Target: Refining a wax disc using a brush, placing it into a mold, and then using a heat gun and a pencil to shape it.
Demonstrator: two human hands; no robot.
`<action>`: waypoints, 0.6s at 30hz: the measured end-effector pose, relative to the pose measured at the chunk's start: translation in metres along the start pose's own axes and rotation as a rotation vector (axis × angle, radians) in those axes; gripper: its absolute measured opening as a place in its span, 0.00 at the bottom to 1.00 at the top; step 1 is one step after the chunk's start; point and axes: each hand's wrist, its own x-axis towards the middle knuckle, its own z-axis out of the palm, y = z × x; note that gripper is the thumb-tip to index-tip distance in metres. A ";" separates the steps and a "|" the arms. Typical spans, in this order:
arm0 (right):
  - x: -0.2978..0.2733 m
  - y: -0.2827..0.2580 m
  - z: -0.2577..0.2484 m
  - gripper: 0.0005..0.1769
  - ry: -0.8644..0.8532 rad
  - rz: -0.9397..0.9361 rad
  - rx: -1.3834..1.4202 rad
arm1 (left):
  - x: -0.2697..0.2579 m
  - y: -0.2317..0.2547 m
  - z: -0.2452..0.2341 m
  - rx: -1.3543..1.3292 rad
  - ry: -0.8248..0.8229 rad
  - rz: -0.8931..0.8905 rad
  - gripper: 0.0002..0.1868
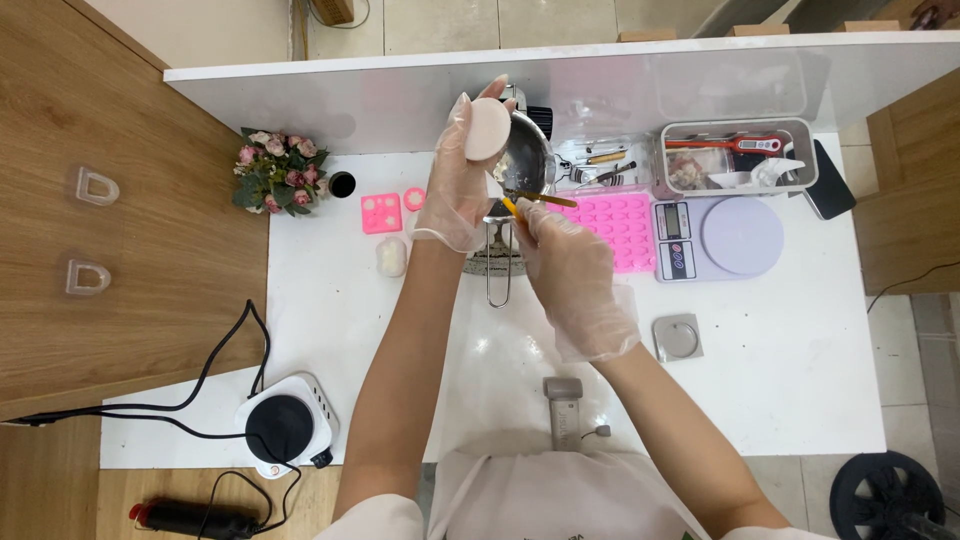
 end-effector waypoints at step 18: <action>0.001 -0.006 -0.002 0.13 0.016 0.094 0.225 | 0.000 0.005 -0.001 -0.245 -0.154 -0.034 0.21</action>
